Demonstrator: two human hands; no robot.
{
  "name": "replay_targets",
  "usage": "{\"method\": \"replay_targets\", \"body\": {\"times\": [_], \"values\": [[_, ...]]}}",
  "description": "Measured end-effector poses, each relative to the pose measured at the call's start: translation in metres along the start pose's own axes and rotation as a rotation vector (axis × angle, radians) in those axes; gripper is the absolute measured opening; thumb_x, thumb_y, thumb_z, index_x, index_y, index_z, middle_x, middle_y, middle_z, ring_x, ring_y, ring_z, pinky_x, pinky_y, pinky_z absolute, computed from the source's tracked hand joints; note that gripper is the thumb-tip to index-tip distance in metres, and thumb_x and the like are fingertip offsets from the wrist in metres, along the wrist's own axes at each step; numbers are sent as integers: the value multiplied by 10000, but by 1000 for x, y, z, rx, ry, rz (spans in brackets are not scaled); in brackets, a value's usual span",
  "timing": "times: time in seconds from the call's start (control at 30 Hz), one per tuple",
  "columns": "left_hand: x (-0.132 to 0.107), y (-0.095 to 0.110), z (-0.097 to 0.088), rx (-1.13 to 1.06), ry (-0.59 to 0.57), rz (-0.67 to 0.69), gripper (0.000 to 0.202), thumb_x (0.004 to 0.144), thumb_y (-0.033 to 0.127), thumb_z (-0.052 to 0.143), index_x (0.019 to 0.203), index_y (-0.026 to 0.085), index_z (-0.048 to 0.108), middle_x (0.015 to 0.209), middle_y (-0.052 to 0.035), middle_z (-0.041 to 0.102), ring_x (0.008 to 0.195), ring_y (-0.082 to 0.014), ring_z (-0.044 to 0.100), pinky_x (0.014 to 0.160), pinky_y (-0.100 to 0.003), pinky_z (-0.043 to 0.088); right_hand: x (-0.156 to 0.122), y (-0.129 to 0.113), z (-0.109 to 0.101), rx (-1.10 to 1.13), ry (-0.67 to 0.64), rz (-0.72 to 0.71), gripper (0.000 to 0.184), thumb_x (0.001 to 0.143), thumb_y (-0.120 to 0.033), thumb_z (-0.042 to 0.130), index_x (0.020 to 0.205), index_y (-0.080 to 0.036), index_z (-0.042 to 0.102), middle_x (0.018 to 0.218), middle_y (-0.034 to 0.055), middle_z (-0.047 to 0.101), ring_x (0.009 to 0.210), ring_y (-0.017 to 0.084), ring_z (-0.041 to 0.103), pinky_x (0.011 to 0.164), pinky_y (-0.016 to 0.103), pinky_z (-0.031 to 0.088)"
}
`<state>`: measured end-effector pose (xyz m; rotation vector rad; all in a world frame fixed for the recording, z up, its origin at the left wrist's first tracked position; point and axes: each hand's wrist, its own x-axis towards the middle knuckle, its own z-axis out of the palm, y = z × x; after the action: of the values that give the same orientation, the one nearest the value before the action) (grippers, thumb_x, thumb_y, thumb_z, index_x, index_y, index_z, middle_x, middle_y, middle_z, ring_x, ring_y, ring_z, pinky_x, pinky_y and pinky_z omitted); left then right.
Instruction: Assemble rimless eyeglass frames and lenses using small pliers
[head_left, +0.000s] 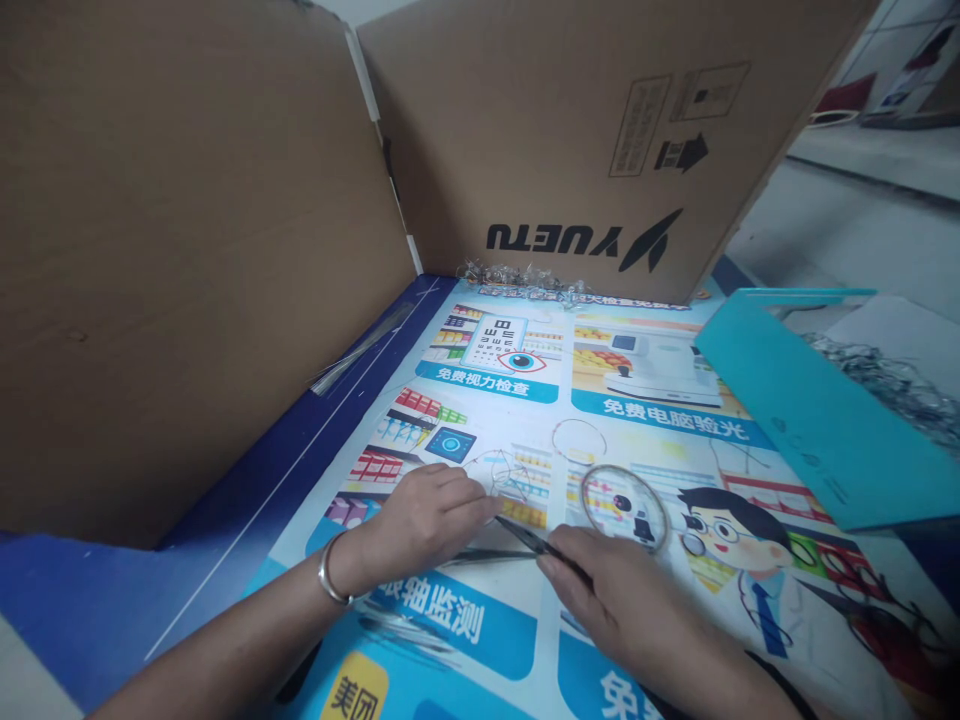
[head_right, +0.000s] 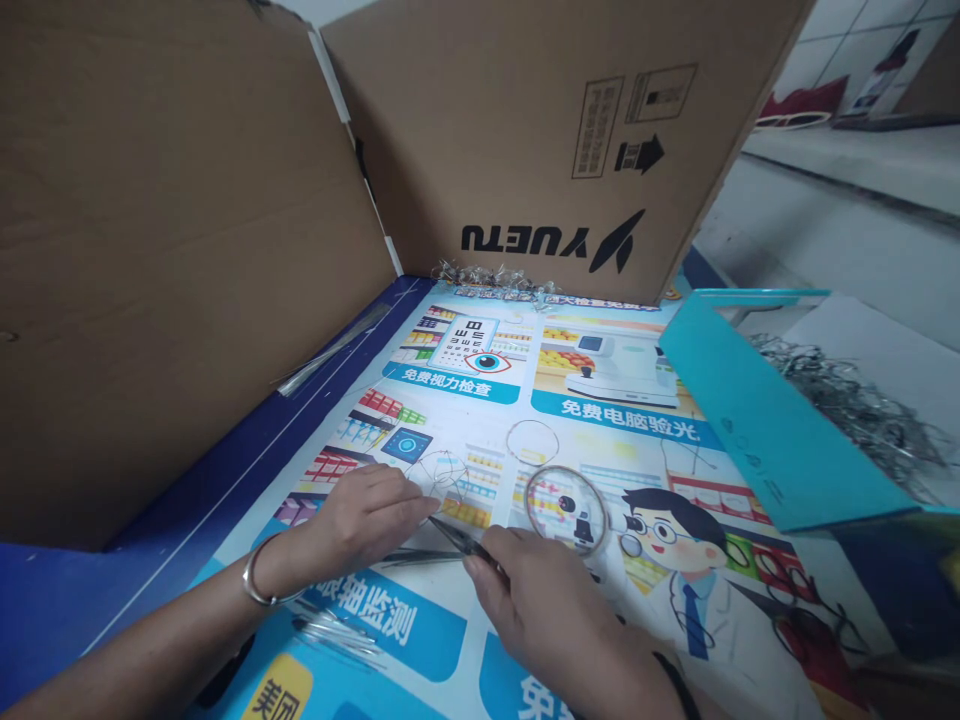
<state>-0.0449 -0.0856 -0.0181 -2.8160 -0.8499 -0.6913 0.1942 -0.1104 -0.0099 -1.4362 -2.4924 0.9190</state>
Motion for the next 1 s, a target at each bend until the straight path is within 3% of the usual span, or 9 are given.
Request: {"method": "replay_targets", "body": {"times": [0.13,0.33,0.47,1.0], "values": [[0,0,2,-97,26,-70,235,836,130,534,1061,182,577,830,-39,662,712,-142,559,621,-280,429,-1,2,2,70,22,-7,300,911,-420,343,769,-208,501,753,27,613,688,175,552,585,270,318],[10,2,-6,-620,52,-434,174,869,166,511,973,151,650,814,-62,659,758,-129,601,675,-246,476,0,5,0,214,50,12,319,907,-433,352,691,-208,417,676,-4,552,625,140,504,544,251,298],[14,4,-11,-756,45,-584,162,858,205,536,917,146,675,818,-63,663,745,-130,602,682,-244,472,1,5,0,216,51,13,317,903,-436,362,691,-206,414,683,-2,551,631,140,497,548,255,290],[13,3,-9,-897,10,-639,160,859,234,550,920,173,684,871,-49,669,794,-128,603,730,-241,465,0,6,2,174,22,18,318,899,-460,369,743,-207,479,734,14,582,671,158,519,573,262,307]]}}
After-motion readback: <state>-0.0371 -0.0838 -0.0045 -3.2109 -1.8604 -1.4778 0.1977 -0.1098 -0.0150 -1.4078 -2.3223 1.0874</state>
